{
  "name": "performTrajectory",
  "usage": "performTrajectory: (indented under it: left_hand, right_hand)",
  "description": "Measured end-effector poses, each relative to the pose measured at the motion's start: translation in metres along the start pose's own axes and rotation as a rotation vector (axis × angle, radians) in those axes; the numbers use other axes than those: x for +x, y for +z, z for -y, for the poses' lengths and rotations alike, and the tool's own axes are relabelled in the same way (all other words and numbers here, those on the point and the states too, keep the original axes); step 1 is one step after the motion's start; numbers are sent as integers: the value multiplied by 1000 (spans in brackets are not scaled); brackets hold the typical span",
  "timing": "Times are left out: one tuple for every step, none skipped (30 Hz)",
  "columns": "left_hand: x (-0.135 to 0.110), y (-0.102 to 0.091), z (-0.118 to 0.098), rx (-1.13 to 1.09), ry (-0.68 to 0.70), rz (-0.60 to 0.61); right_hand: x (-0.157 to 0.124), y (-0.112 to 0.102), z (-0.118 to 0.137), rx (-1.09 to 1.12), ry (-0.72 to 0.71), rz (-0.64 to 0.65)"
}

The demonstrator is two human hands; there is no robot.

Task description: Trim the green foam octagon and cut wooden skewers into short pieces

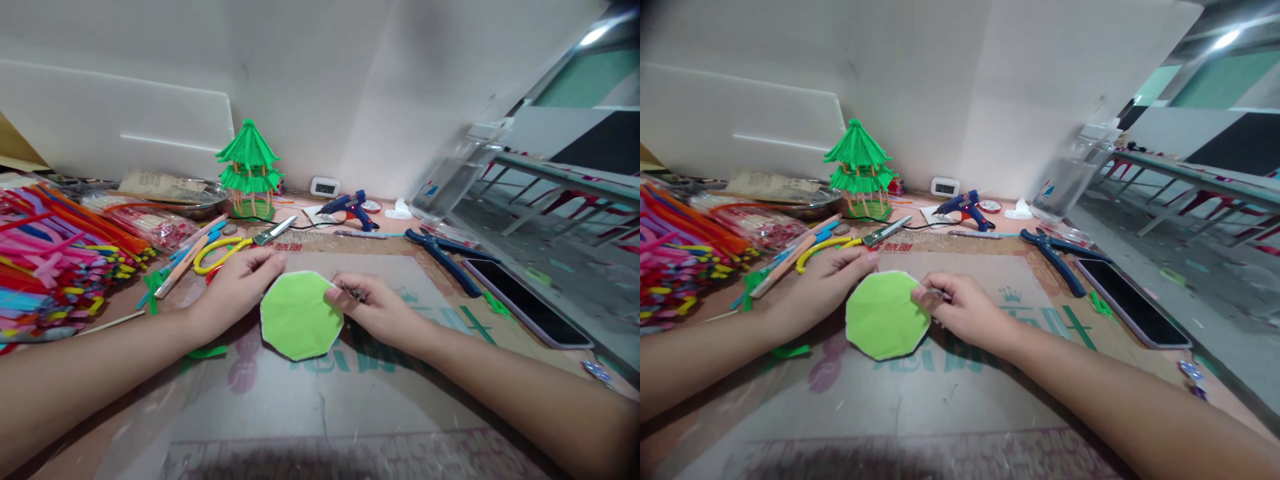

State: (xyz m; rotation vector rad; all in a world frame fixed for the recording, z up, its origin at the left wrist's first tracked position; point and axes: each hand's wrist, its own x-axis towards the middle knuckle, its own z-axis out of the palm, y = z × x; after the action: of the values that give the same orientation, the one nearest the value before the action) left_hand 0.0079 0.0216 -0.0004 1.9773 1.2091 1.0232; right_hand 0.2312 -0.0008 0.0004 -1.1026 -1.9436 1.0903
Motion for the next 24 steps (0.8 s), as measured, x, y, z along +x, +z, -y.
performTrajectory:
  left_hand:
    - [1, 0, 3, 16, 16, 9]
    - [0, 1, 5, 54, 53, 47]
    - [-1, 0, 5, 112, 109, 123]
    - [-4, -1, 4, 174, 180, 237]
    - [-7, -4, 1, 224, 251, 381]
    - [-10, -8, -4, 236, 305, 552]
    - [-14, -12, -11, 171, 353, 750]
    - [-17, -17, -17, 79, 343, 930]
    - [-20, -21, -24, -13, 316, 1034]
    - [-21, -24, -28, -103, 303, 1012]
    - [-22, -25, -31, -136, 268, 896]
    - [-21, -25, -32, -105, 236, 780]
    - [-21, -23, -31, -39, 249, 696]
    - [-20, -21, -29, 8, 269, 693]
    - [-19, -18, -26, 7, 273, 738]
    - [-17, -15, -22, -34, 252, 769]
    - [-16, -11, -19, -104, 201, 756]
    - [-15, -9, -15, -185, 141, 676]
    - [-13, -6, -12, -258, 94, 543]
    - [-12, -4, -8, -303, 67, 393]
    - [-11, -2, -5, -327, 76, 276]
    - [-10, 0, -2, -318, 89, 210]
    - [-9, 1, 0, -278, 93, 167]
    - [-9, 3, 1, -222, 88, 135]
  right_hand:
    - [2, -1, -3, 130, 32, -78]
    - [5, -4, -7, 255, 56, -179]
    - [9, -7, -12, 370, 72, -287]
    - [13, -12, -17, 470, 87, -384]
    - [17, -16, -22, 545, 103, -450]
    - [21, -21, -26, 610, 122, -490]
    - [24, -25, -29, 654, 139, -506]
    - [27, -28, -31, 693, 155, -517]
    - [28, -30, -33, 714, 164, -518]
    - [29, -31, -33, 712, 163, -513]
    - [30, -32, -34, 705, 155, -507]
    - [30, -31, -33, 701, 150, -502]
    - [29, -31, -33, 695, 144, -498]
    - [29, -30, -33, 687, 140, -493]
    - [28, -29, -32, 675, 135, -487]
    - [27, -28, -31, 661, 130, -479]
    - [25, -27, -29, 652, 127, -471]
    - [23, -25, -27, 625, 117, -462]
    - [21, -23, -24, 560, 94, -448]
    - [18, -21, -21, 467, 63, -428]
    - [15, -18, -18, 366, 29, -408]
    - [12, -15, -14, 256, -8, -383]
    - [8, -13, -12, 145, -50, -350]
    - [5, -10, -9, 43, -92, -308]
